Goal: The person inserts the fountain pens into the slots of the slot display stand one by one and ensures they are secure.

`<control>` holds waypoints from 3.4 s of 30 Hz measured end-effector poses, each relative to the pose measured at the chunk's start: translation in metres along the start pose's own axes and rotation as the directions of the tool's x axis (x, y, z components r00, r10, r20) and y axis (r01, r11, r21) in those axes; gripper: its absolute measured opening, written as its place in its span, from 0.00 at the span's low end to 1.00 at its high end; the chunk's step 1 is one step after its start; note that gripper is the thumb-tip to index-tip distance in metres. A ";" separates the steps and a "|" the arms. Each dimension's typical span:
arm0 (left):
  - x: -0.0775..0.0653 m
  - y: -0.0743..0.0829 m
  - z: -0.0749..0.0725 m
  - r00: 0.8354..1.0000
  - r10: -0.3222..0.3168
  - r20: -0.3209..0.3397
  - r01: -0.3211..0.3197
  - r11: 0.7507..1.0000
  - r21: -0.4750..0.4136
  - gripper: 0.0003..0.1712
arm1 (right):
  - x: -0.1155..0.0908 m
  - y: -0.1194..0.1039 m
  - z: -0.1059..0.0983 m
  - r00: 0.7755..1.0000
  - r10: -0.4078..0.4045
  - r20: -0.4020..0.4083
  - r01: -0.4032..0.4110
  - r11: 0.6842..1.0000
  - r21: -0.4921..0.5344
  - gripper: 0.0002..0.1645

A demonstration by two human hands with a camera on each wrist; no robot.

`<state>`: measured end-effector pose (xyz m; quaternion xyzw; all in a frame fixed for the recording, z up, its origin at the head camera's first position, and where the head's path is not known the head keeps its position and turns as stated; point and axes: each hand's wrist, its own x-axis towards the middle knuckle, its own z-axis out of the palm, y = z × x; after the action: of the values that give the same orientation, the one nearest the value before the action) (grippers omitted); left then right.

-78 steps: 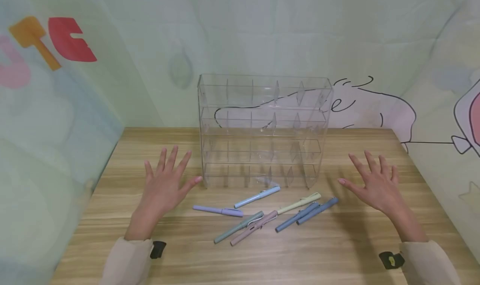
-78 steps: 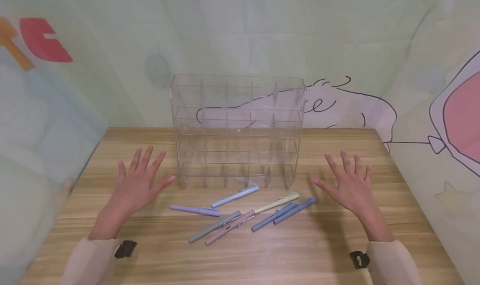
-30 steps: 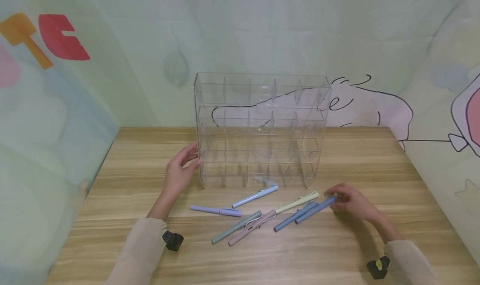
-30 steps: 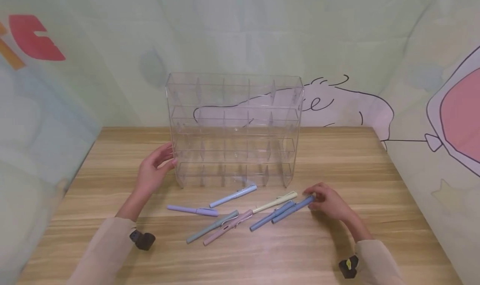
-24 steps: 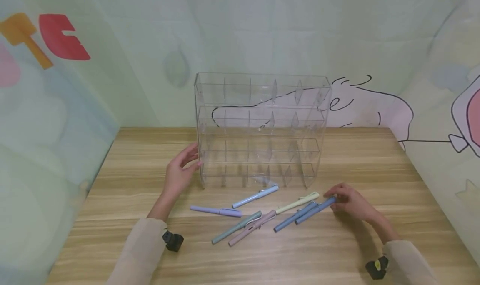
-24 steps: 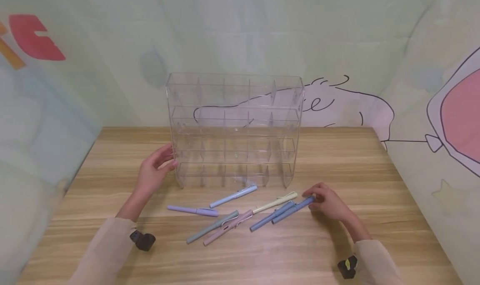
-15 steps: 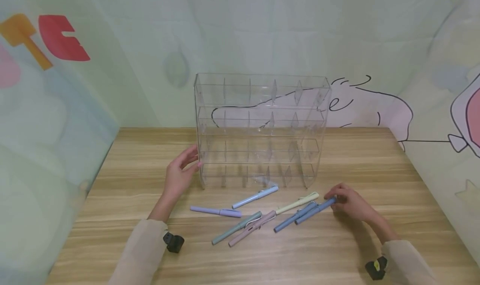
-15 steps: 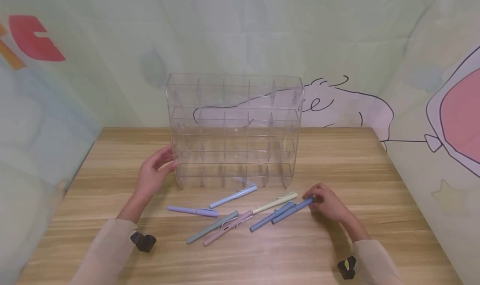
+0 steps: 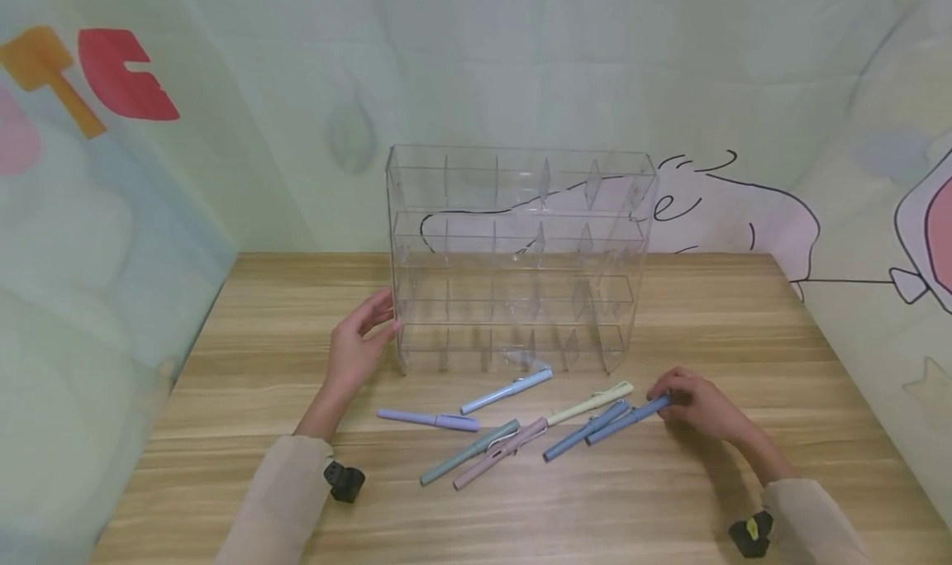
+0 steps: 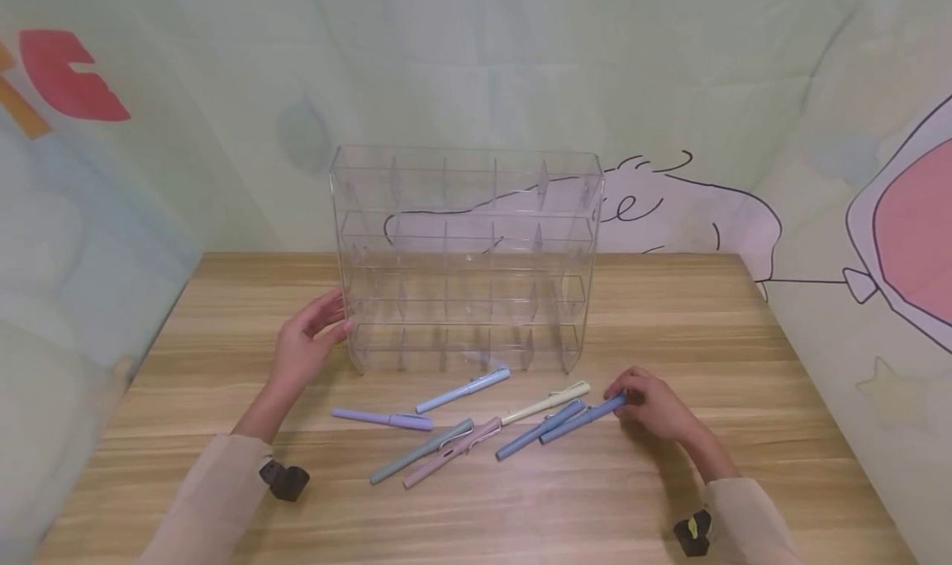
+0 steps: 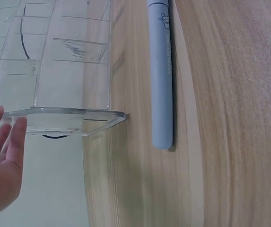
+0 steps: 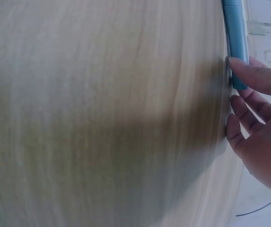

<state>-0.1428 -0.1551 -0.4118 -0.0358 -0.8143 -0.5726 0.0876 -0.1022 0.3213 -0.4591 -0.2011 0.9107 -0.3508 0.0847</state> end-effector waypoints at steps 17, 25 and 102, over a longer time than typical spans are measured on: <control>-0.001 0.001 0.002 1.000 0.002 -0.003 -0.002 1.000 -0.008 0.28 | -0.005 0.004 -0.011 0.989 -0.144 0.043 0.142 0.988 0.063 0.15; 0.001 -0.001 0.002 1.000 0.000 -0.003 0.000 1.000 -0.004 0.28 | -0.009 0.016 -0.019 0.988 -0.033 0.148 0.004 0.982 0.190 0.09; -0.002 -0.001 0.003 0.998 0.052 -0.024 -0.050 0.996 0.067 0.30 | 0.129 -0.183 -0.033 0.981 0.013 -0.193 0.065 0.918 0.392 0.14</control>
<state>-0.1416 -0.1529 -0.4142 -0.0461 -0.8306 -0.5431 0.1138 -0.1727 0.1630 -0.3136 -0.1573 0.8219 -0.5466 0.0311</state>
